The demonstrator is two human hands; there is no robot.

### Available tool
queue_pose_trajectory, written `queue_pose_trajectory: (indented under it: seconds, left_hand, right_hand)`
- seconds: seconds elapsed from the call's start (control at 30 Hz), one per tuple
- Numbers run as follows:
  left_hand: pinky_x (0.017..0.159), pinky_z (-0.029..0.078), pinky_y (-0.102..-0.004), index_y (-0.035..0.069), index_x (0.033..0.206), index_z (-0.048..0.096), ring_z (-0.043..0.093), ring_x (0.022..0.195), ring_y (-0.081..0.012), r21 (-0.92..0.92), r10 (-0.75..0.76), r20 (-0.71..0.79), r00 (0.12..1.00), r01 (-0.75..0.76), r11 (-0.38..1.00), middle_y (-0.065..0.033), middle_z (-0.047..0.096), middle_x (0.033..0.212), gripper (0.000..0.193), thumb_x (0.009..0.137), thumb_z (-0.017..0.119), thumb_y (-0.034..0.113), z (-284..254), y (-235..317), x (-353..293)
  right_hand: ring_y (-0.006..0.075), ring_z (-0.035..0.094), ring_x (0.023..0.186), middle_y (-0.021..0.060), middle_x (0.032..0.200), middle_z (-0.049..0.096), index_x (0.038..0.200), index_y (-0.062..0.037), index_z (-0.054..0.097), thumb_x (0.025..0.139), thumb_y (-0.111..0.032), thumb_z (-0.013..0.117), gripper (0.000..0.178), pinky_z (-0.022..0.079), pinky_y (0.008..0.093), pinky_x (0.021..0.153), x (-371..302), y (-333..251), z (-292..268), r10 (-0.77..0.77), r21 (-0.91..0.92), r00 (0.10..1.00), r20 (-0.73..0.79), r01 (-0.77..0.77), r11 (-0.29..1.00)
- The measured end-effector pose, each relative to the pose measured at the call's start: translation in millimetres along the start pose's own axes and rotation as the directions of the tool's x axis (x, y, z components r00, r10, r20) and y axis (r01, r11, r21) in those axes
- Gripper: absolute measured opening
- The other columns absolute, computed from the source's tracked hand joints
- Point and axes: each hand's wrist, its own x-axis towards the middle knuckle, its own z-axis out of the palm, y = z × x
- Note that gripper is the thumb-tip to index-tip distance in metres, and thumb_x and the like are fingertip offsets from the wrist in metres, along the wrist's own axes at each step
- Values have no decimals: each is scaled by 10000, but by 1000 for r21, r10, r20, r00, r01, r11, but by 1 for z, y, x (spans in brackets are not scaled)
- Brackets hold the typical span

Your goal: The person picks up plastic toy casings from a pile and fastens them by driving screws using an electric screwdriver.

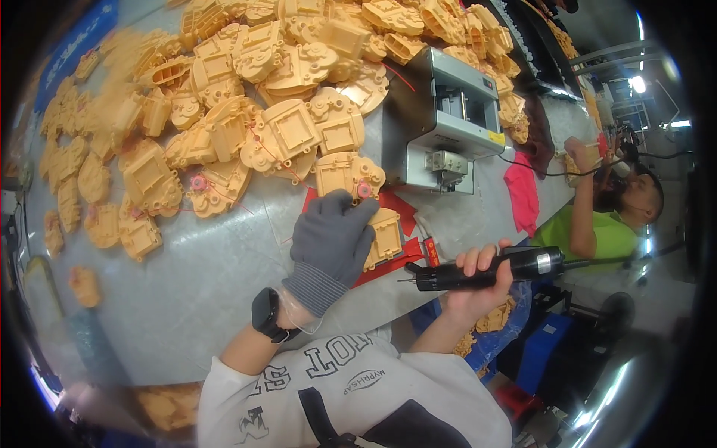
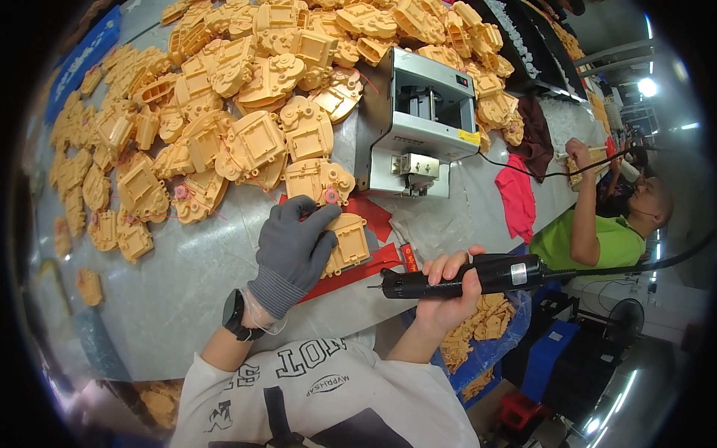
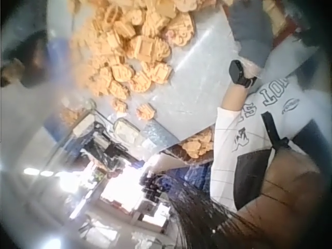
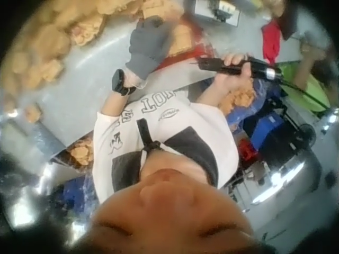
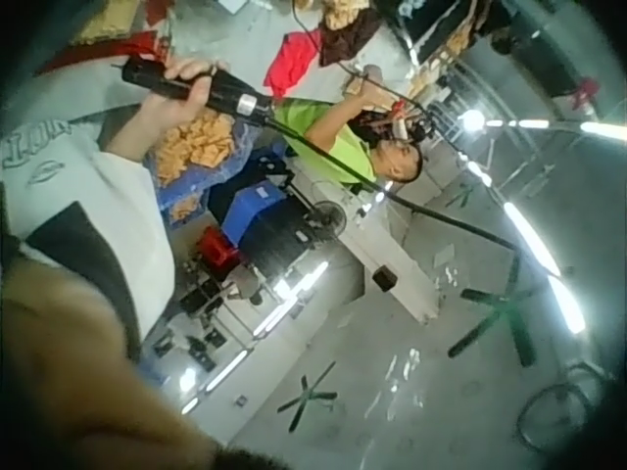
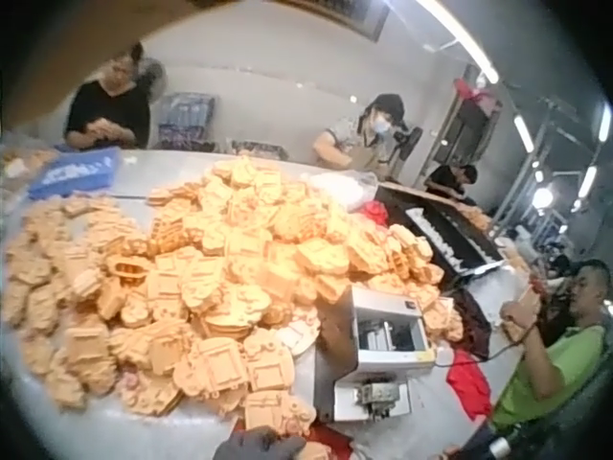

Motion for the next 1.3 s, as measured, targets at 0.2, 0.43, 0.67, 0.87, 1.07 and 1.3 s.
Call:
queue_pose_trajectory:
  seconds: [0.2, 0.43, 0.67, 0.87, 1.07, 1.3]
  left_hand:
    - [752, 431, -406, 97, 1109, 561, 514, 902, -320, -13, 126, -84, 988, -127, 992, -139, 541, 1018, 332, 778, 569, 124, 11, -3, -5]
    - [785, 429, -408, 74, 1157, 532, 511, 934, -326, 56, 166, -26, 986, -164, 985, -153, 530, 1077, 372, 792, 557, 141, -6, -8, -15]
    - [808, 419, -406, 51, 1130, 546, 510, 953, -331, -126, 132, -308, 942, -178, 976, -165, 522, 1094, 369, 768, 590, 106, 1, -18, -57]
    - [801, 417, -396, 58, 1115, 555, 513, 924, -318, -174, 166, -213, 963, -204, 963, -161, 514, 1091, 354, 769, 597, 120, 11, -31, -57]
    - [775, 416, -400, 68, 1108, 561, 513, 900, -313, -192, 166, -161, 973, -196, 962, -156, 509, 1070, 347, 768, 604, 129, 6, -36, -59]
    - [769, 423, -396, 72, 1093, 576, 522, 884, -309, -160, 180, -176, 968, -208, 965, -149, 521, 1053, 341, 758, 609, 123, 6, -39, -62]
  right_hand:
    - [140, 431, 530, 34, 673, 449, 1142, -76, 414, 857, -235, 497, 337, 369, 303, 568, 45, -28, 26, -257, -29, 952, 165, 265, 964]
    - [135, 460, 489, 65, 637, 482, 1043, 27, 412, 769, -35, 542, 309, 411, 275, 493, 99, -19, 88, -438, -227, 854, 282, 503, 834]
    - [155, 451, 512, 51, 618, 453, 1057, 8, 422, 785, -93, 534, 311, 405, 300, 546, 102, 3, 76, -353, -321, 906, 233, 414, 852]
    - [156, 444, 520, 45, 654, 463, 1111, -56, 421, 816, -157, 496, 321, 374, 310, 565, 58, -4, 52, -215, -189, 883, 417, 316, 930]
    - [149, 453, 544, 50, 676, 474, 1119, -46, 408, 845, -185, 472, 314, 386, 322, 584, 78, -10, 69, -432, -172, 803, 410, 533, 828]
    - [134, 438, 470, 56, 614, 466, 1020, 9, 435, 766, -44, 567, 291, 409, 271, 483, 106, 10, 81, -351, -304, 911, 215, 404, 863]
